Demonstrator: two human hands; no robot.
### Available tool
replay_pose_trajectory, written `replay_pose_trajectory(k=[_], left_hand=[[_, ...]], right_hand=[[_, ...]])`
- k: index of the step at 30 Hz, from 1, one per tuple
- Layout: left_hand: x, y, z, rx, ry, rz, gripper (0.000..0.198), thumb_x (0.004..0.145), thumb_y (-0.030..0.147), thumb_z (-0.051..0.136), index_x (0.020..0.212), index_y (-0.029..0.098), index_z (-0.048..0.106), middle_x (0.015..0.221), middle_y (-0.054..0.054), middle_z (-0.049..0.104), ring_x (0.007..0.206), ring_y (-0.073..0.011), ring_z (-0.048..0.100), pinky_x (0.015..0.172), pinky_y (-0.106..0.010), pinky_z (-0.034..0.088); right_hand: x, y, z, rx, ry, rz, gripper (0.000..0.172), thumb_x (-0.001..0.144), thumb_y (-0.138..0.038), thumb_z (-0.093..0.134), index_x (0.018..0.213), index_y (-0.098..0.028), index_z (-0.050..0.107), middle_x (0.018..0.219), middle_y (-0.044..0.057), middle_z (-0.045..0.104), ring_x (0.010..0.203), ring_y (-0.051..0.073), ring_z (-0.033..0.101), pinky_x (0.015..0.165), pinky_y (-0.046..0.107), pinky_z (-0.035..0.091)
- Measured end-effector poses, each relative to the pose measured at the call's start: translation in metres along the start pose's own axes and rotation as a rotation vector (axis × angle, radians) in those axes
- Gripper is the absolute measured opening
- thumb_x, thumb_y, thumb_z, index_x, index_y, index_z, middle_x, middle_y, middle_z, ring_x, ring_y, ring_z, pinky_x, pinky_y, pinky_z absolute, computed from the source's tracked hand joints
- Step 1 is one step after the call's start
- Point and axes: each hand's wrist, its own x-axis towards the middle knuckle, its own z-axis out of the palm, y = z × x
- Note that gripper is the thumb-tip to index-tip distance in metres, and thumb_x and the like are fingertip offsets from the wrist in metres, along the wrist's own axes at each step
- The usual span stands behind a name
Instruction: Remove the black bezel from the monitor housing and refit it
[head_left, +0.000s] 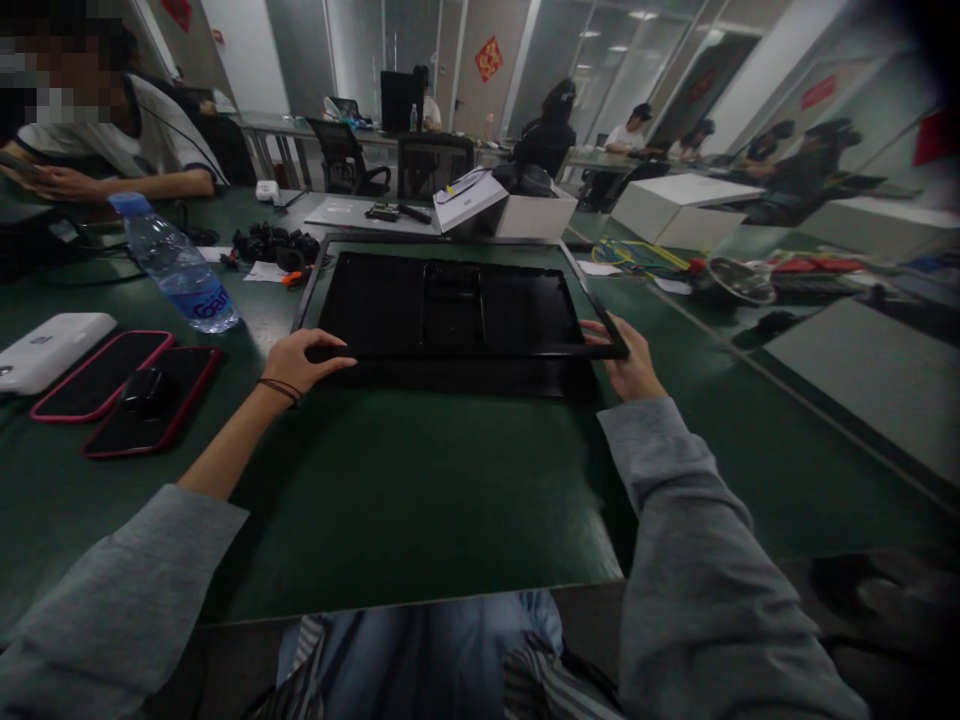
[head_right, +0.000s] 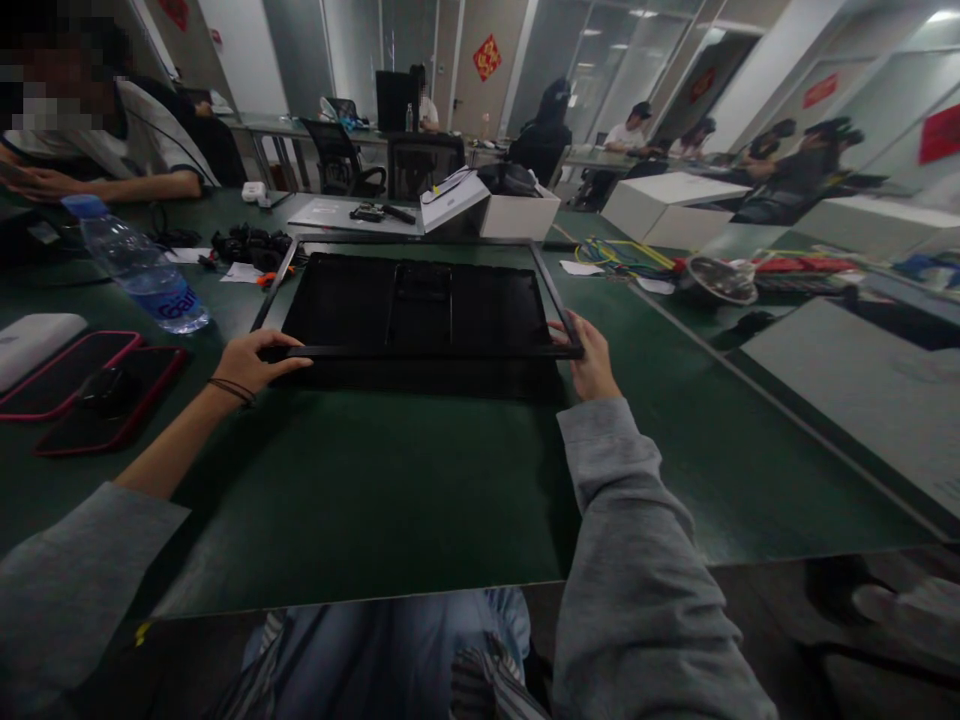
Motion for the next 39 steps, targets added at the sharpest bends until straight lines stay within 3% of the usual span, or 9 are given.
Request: replay_pose_trajectory(k=[4, 9, 16, 19, 22, 28, 34, 37, 39], left_hand=[[-0.001, 0.0, 0.003, 0.051, -0.04, 0.071, 0.051, 0.072, 0.073, 0.076, 0.09, 0.025, 0.076, 0.098, -0.006, 0.078, 0.093, -0.0254, 0.069, 0.091, -0.041, 0.053], [-0.001, -0.006, 0.005, 0.056, -0.039, 0.077, 0.054, 0.073, 0.075, 0.073, 0.092, 0.025, 0.076, 0.1, -0.007, 0.077, 0.094, -0.0252, 0.069, 0.091, -0.042, 0.053], [0.001, -0.014, 0.01, 0.122, -0.133, 0.065, 0.043, 0.075, 0.066, 0.077, 0.092, 0.026, 0.077, 0.106, -0.006, 0.077, 0.106, -0.0282, 0.068, 0.102, -0.048, 0.047], [0.002, -0.014, 0.011, 0.189, -0.155, 0.091, 0.035, 0.077, 0.06, 0.078, 0.092, 0.029, 0.077, 0.115, -0.006, 0.076, 0.122, -0.0313, 0.062, 0.112, -0.055, 0.036], [0.003, -0.015, 0.011, 0.156, -0.185, 0.126, 0.035, 0.08, 0.061, 0.073, 0.094, 0.029, 0.078, 0.126, -0.006, 0.073, 0.13, -0.0309, 0.056, 0.113, -0.054, 0.034], [0.004, -0.016, 0.007, 0.195, -0.215, 0.019, 0.038, 0.083, 0.063, 0.066, 0.09, 0.027, 0.078, 0.106, -0.008, 0.076, 0.111, -0.0301, 0.062, 0.104, -0.049, 0.043], [-0.002, -0.003, 0.008, 0.337, -0.086, 0.003, 0.035, 0.091, 0.055, 0.059, 0.074, 0.027, 0.074, 0.096, -0.006, 0.076, 0.111, -0.0308, 0.063, 0.112, -0.056, 0.032], [-0.004, -0.004, 0.004, 0.325, 0.043, -0.003, 0.026, 0.09, 0.048, 0.062, 0.096, 0.029, 0.078, 0.113, -0.008, 0.075, 0.123, -0.032, 0.06, 0.111, -0.052, 0.036], [-0.002, -0.01, 0.001, 0.317, 0.166, -0.089, 0.038, 0.089, 0.046, 0.062, 0.12, 0.027, 0.074, 0.126, -0.01, 0.071, 0.125, -0.0316, 0.059, 0.108, -0.047, 0.042]], right_hand=[[0.001, -0.013, -0.009, 0.012, -0.093, 0.095, 0.067, 0.088, -0.081, 0.04, 0.12, -0.029, 0.066, 0.124, 0.013, 0.074, 0.124, 0.033, 0.067, 0.107, 0.056, 0.056], [-0.005, -0.012, 0.004, -0.172, -0.132, -0.106, 0.071, 0.074, -0.048, 0.078, 0.138, -0.027, 0.056, 0.148, 0.011, 0.061, 0.142, 0.032, 0.053, 0.119, 0.055, 0.046], [-0.013, 0.004, 0.012, -0.452, -0.004, -0.311, 0.067, 0.079, -0.028, 0.065, 0.144, -0.019, 0.053, 0.145, 0.015, 0.061, 0.138, 0.032, 0.057, 0.122, 0.057, 0.04], [-0.018, 0.008, 0.015, -0.588, 0.043, -0.296, 0.067, 0.08, -0.023, 0.059, 0.146, -0.017, 0.053, 0.146, 0.016, 0.061, 0.142, 0.033, 0.053, 0.124, 0.058, 0.036], [-0.022, 0.015, 0.022, -0.628, 0.07, -0.224, 0.066, 0.081, -0.023, 0.057, 0.146, -0.015, 0.053, 0.141, 0.018, 0.064, 0.137, 0.034, 0.057, 0.121, 0.058, 0.04], [-0.022, 0.024, 0.03, -0.626, 0.122, -0.18, 0.052, 0.087, -0.031, 0.055, 0.136, -0.016, 0.062, 0.13, 0.019, 0.07, 0.129, 0.035, 0.062, 0.116, 0.059, 0.044], [-0.011, 0.023, 0.035, -0.641, 0.024, -0.202, 0.053, 0.089, -0.028, 0.051, 0.14, -0.016, 0.058, 0.135, 0.018, 0.068, 0.129, 0.035, 0.062, 0.114, 0.058, 0.045], [-0.01, 0.023, 0.037, -0.665, 0.045, -0.248, 0.052, 0.091, -0.028, 0.049, 0.139, -0.014, 0.059, 0.135, 0.02, 0.066, 0.131, 0.035, 0.059, 0.115, 0.058, 0.044], [-0.01, 0.022, 0.038, -0.678, 0.07, -0.288, 0.051, 0.091, -0.029, 0.049, 0.138, -0.015, 0.06, 0.135, 0.02, 0.066, 0.134, 0.035, 0.057, 0.117, 0.059, 0.043]])
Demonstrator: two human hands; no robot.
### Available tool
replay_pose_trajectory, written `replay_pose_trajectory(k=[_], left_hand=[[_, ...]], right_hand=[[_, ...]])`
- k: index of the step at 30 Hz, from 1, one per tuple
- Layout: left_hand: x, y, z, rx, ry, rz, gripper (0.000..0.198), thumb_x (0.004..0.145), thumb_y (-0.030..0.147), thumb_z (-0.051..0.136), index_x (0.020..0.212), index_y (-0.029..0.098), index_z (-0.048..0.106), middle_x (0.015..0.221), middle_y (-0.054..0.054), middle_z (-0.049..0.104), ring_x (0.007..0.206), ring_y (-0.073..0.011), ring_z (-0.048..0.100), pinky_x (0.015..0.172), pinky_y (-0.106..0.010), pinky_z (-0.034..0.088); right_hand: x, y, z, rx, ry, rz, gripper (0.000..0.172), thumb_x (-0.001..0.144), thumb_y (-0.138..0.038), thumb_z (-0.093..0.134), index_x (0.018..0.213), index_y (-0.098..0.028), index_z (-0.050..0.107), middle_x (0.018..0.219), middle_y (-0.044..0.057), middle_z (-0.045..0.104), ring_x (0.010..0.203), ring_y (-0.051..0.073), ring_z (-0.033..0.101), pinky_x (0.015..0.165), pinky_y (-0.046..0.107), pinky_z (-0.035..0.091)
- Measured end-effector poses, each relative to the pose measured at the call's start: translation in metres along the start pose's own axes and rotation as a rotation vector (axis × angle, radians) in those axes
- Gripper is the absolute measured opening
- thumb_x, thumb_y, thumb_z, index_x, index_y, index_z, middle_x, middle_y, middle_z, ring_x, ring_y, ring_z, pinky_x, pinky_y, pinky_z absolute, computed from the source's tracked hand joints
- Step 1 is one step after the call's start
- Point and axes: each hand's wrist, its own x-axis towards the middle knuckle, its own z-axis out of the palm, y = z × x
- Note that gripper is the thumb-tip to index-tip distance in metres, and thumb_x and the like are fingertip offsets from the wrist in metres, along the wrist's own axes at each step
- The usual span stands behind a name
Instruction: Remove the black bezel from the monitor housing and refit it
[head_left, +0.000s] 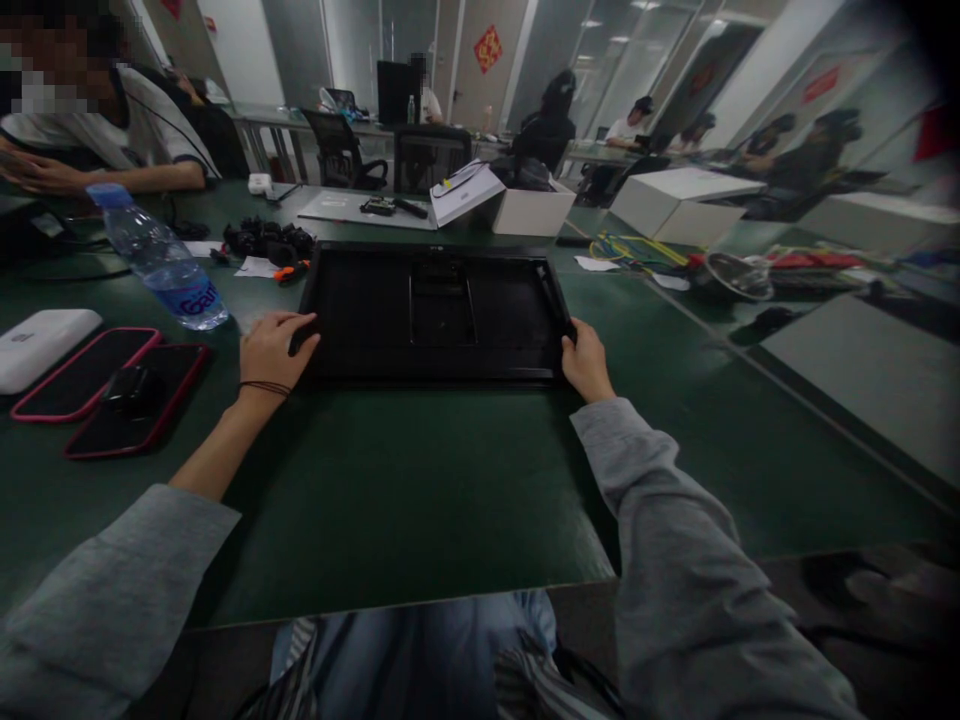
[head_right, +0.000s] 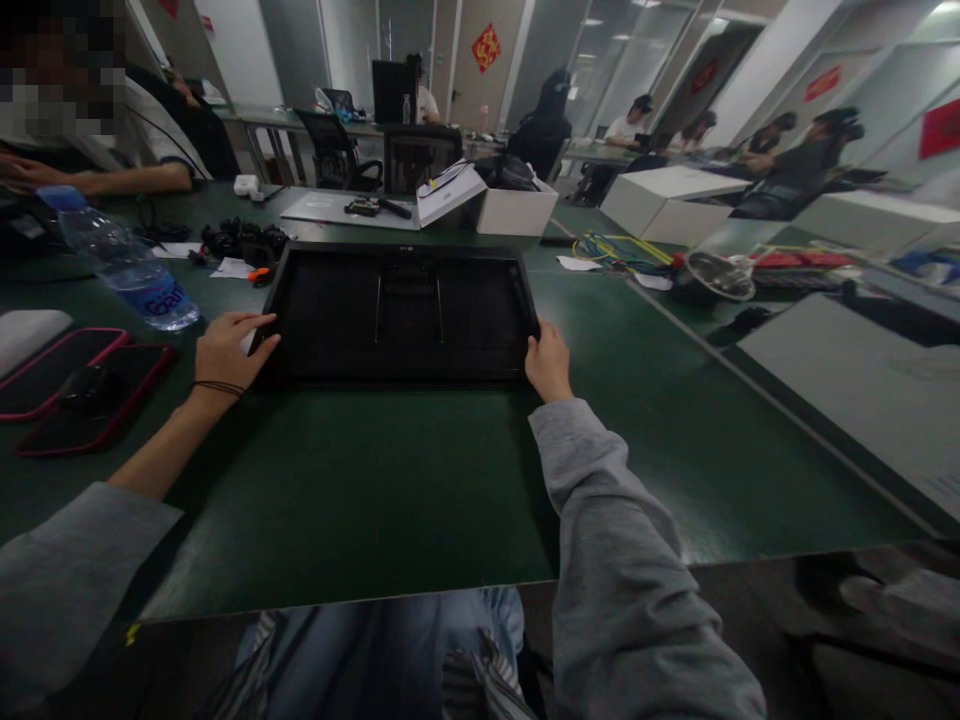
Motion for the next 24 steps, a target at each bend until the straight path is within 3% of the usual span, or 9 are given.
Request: replay_pose_trajectory(k=[2, 6, 12, 16, 24], left_hand=[[0.004, -0.01, 0.002, -0.004, 0.023, -0.137, 0.052, 0.086, 0.048, 0.064, 0.132, 0.023, 0.069, 0.127, -0.011, 0.07, 0.118, -0.0302, 0.064, 0.104, -0.044, 0.046], [0.008, -0.023, 0.005, 0.007, -0.102, -0.297, 0.049, 0.085, 0.053, 0.067, 0.123, 0.023, 0.074, 0.105, -0.01, 0.077, 0.105, -0.0313, 0.07, 0.097, -0.044, 0.051], [0.003, -0.002, -0.006, 0.087, -0.101, -0.249, 0.05, 0.092, 0.047, 0.061, 0.131, 0.017, 0.072, 0.111, -0.01, 0.078, 0.102, -0.0293, 0.07, 0.096, -0.042, 0.05], [0.001, 0.009, -0.013, 0.055, -0.093, -0.262, 0.046, 0.089, 0.043, 0.065, 0.125, 0.016, 0.075, 0.112, -0.009, 0.078, 0.098, -0.0262, 0.071, 0.094, -0.039, 0.051], [0.002, -0.009, 0.002, -0.032, -0.09, -0.313, 0.041, 0.08, 0.044, 0.07, 0.112, 0.019, 0.077, 0.1, -0.01, 0.08, 0.102, -0.0311, 0.074, 0.097, -0.045, 0.055]], right_hand=[[-0.001, -0.002, 0.0, -0.01, 0.014, -0.016, 0.051, 0.091, -0.029, 0.048, 0.139, -0.015, 0.061, 0.134, 0.02, 0.066, 0.134, 0.036, 0.056, 0.117, 0.06, 0.043], [-0.001, -0.005, -0.002, -0.015, 0.032, -0.018, 0.053, 0.09, -0.026, 0.047, 0.14, -0.014, 0.06, 0.135, 0.02, 0.066, 0.132, 0.035, 0.058, 0.118, 0.058, 0.043], [0.0, -0.005, -0.012, 0.038, 0.035, 0.021, 0.052, 0.091, -0.026, 0.049, 0.141, -0.017, 0.058, 0.138, 0.016, 0.065, 0.131, 0.033, 0.06, 0.118, 0.055, 0.043], [-0.001, -0.003, -0.018, 0.058, 0.014, 0.052, 0.051, 0.09, -0.024, 0.05, 0.139, -0.016, 0.06, 0.132, 0.016, 0.069, 0.126, 0.032, 0.064, 0.118, 0.053, 0.043], [0.0, 0.008, -0.015, 0.081, -0.029, 0.067, 0.051, 0.084, -0.022, 0.054, 0.134, -0.017, 0.062, 0.129, 0.015, 0.071, 0.125, 0.032, 0.065, 0.115, 0.055, 0.046]])
